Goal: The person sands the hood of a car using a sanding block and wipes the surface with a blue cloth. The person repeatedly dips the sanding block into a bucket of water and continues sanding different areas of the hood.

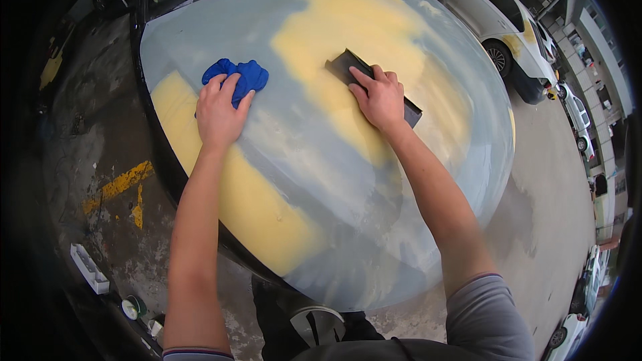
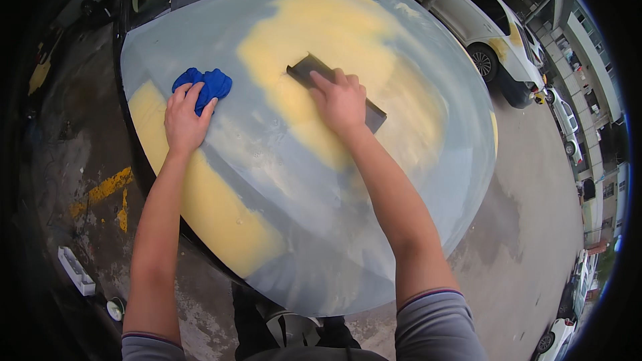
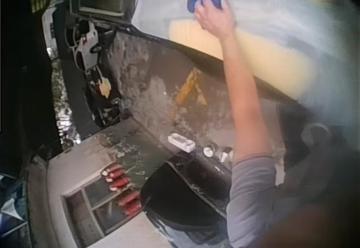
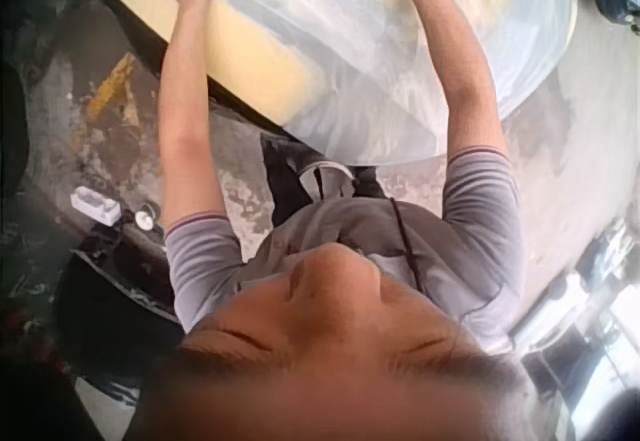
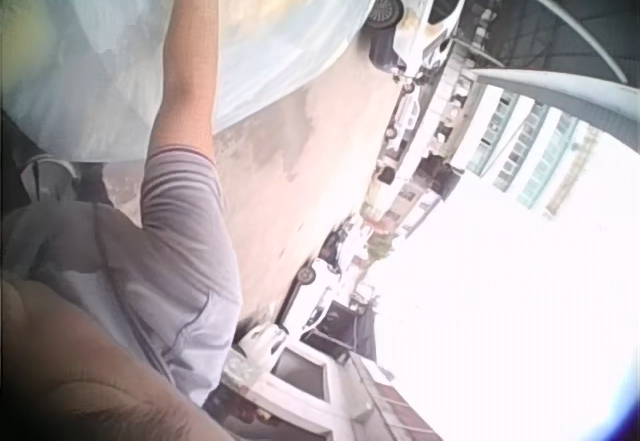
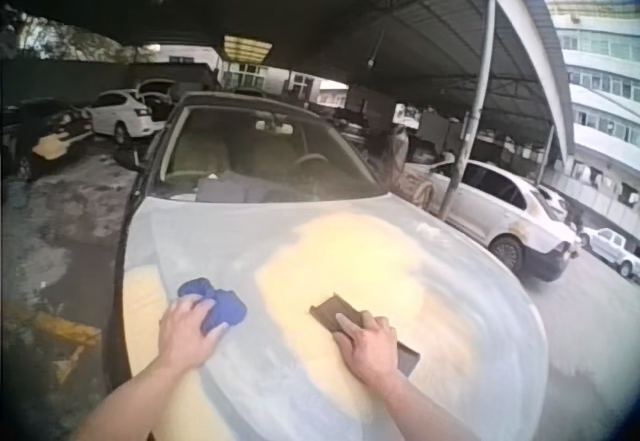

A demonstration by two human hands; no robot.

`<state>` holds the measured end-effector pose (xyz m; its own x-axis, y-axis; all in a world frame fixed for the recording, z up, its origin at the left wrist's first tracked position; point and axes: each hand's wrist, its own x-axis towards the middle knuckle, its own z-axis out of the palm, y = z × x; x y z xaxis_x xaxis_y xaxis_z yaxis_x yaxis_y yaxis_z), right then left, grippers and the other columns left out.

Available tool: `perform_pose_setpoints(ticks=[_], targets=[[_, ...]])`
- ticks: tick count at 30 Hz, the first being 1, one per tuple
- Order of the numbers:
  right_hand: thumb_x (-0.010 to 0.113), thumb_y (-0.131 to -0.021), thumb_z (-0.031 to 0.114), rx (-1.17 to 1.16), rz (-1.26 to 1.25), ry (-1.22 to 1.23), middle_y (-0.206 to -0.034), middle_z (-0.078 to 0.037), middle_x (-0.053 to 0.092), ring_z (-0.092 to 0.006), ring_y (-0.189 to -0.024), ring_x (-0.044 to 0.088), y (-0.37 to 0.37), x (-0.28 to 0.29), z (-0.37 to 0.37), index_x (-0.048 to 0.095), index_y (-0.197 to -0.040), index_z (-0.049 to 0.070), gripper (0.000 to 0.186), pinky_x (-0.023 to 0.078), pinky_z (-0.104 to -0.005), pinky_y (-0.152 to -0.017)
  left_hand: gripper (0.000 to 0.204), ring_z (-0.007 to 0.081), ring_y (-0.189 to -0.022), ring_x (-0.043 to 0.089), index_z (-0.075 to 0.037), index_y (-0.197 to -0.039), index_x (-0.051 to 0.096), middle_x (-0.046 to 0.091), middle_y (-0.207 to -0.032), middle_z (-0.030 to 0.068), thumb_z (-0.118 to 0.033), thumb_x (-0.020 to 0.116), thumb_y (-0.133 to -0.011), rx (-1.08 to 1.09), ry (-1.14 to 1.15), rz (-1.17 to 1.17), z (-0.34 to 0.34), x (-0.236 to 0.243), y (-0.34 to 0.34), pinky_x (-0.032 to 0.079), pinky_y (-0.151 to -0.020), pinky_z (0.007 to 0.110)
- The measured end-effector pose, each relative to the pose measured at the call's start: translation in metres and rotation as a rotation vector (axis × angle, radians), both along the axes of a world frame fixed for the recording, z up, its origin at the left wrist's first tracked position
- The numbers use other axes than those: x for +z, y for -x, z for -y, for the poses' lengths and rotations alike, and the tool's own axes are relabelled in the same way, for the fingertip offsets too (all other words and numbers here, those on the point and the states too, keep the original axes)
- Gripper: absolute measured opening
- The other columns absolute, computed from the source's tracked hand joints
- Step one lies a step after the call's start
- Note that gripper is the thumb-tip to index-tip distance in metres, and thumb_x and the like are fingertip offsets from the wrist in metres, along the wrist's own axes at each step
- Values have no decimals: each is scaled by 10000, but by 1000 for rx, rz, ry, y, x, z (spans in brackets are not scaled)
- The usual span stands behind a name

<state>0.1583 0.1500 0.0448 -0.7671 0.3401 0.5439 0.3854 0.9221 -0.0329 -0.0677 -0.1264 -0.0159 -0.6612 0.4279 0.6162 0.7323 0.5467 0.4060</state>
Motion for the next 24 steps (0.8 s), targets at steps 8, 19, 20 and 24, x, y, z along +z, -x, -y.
perform_pose_setpoints(ticks=[8, 19, 20, 24], targets=[[851, -953, 293, 150, 63, 60, -1424, -154, 673, -383, -1115, 628, -95, -39, 112, 810, -1414, 251, 465, 535, -510, -961, 487, 390, -1320, 649, -159, -1423, 748, 680, -1464, 122, -406, 810, -1007, 102, 101, -30, 46, -5, 15, 550, -1093, 514], [853, -942, 249, 148, 41, 68, -1471, -180, 666, -397, -1147, 629, -70, -40, 91, 811, -1413, 228, 474, 538, -509, -1006, 493, 372, -1323, 642, -175, -1408, 758, 688, -1447, 112, -423, 819, -986, 107, 104, -41, 52, -2, 15, 552, -1090, 515], [883, -891, 231, 167, 68, 98, -1484, -178, 633, -380, -1182, 632, -100, -43, 111, 814, -1396, 257, 511, 527, -519, -1002, 493, 372, -1323, 642, -175, -1409, 758, 689, -1446, 112, -422, 818, -986, 121, 99, -51, 57, -3, 19, 553, -1089, 515], [857, -940, 248, 171, 89, -3, -1454, -167, 673, -393, -1161, 638, -78, -27, 76, 808, -1421, 242, 484, 546, -506, -995, 486, 377, -1317, 639, -172, -1402, 759, 688, -1443, 117, -421, 815, -988, 86, 75, -39, 36, -6, 17, 553, -1088, 516]])
